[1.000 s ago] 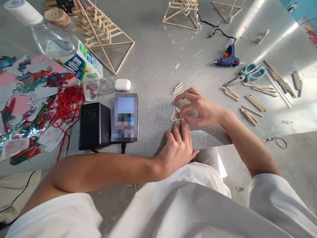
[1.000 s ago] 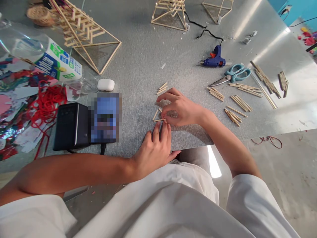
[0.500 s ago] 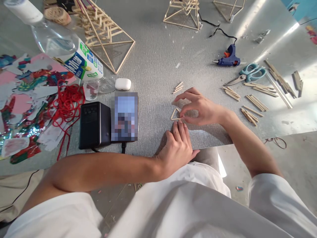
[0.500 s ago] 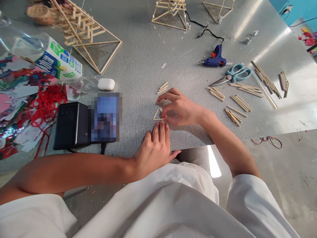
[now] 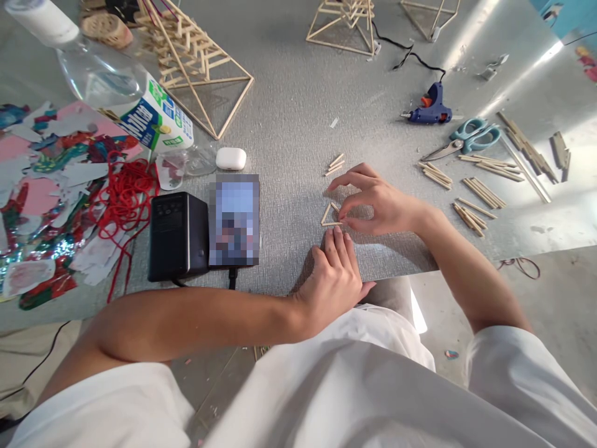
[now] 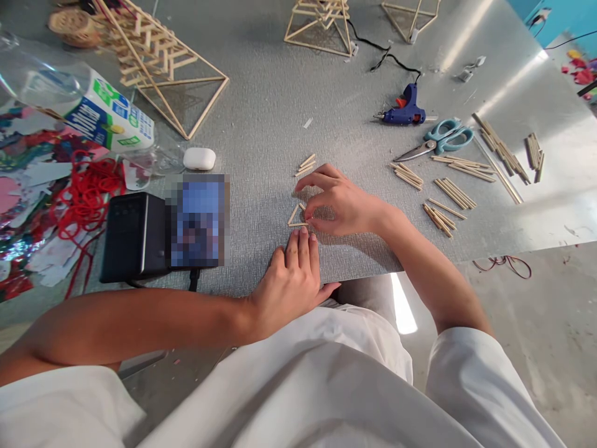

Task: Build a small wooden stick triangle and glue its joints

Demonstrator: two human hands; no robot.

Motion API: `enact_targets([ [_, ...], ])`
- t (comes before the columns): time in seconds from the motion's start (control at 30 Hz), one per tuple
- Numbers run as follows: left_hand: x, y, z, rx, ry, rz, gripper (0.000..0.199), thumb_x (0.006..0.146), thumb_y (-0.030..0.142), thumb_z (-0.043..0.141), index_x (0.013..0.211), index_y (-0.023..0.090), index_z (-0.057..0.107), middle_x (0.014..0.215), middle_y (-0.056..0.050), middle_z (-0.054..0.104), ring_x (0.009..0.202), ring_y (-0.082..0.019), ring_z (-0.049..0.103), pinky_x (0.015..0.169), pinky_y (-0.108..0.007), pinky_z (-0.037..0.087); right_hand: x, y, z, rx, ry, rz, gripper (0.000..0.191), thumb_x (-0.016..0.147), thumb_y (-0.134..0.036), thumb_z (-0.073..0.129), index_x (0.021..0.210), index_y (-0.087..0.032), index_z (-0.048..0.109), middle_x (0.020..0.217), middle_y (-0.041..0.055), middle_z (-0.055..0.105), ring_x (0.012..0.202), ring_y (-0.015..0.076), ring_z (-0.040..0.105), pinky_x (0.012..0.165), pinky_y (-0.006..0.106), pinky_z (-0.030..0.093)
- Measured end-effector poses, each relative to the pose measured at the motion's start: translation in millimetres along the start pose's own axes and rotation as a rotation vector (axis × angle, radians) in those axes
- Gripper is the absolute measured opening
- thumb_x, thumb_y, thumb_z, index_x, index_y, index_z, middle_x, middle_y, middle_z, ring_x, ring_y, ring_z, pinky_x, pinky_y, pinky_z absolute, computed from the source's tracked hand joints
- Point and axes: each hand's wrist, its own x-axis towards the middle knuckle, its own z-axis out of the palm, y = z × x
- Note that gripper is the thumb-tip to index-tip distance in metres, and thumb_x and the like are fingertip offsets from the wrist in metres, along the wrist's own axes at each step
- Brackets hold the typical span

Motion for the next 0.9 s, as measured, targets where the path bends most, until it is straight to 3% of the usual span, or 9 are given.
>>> enact_targets([
  [0.2, 0, 0, 0.1, -0.045, -0.021, -0.021, 0.088, 0.112, 0.065, 0.052, 0.157, -0.010, 0.058, 0.157, -0.043, 0.053, 0.146, -0.053, 0.065, 0.096, -0.052, 0.066, 1, 6, -9, 0.011, 0.105, 0.041, 0.015, 0.100, -0.027, 0.069, 0.101, -0.026, 0.083, 0.130, 0.0095, 0.078, 0.118, 0.0282, 0.064, 0.106, 0.052, 0.054],
  [0.37, 1, -2, -3.0, -0.042, -0.037, -0.010, 0.087, 0.113, 0.063, 0.052, 0.155, -0.013, 0.058, 0.154, -0.045, 0.055, 0.145, -0.053, 0.066, 0.096, -0.051, 0.066, -1, 13, -7, 0.077, 0.043, 0.049, 0.020, 0.102, -0.025, 0.068, 0.111, -0.027, 0.086, 0.115, 0.0058, 0.084, 0.106, 0.0248, 0.070, 0.101, 0.046, 0.055],
  [0.9, 2, -2, -2.8, 0.037, -0.022, 0.011, 0.088, 0.113, 0.065, 0.050, 0.153, -0.012, 0.061, 0.153, -0.043, 0.058, 0.141, -0.052, 0.070, 0.092, -0.049, 0.068, 2, 10, 0, 0.139, -0.008, -0.038, 0.022, 0.107, -0.022, 0.067, 0.109, -0.026, 0.088, 0.113, 0.0061, 0.085, 0.102, 0.0210, 0.070, 0.094, 0.040, 0.058],
])
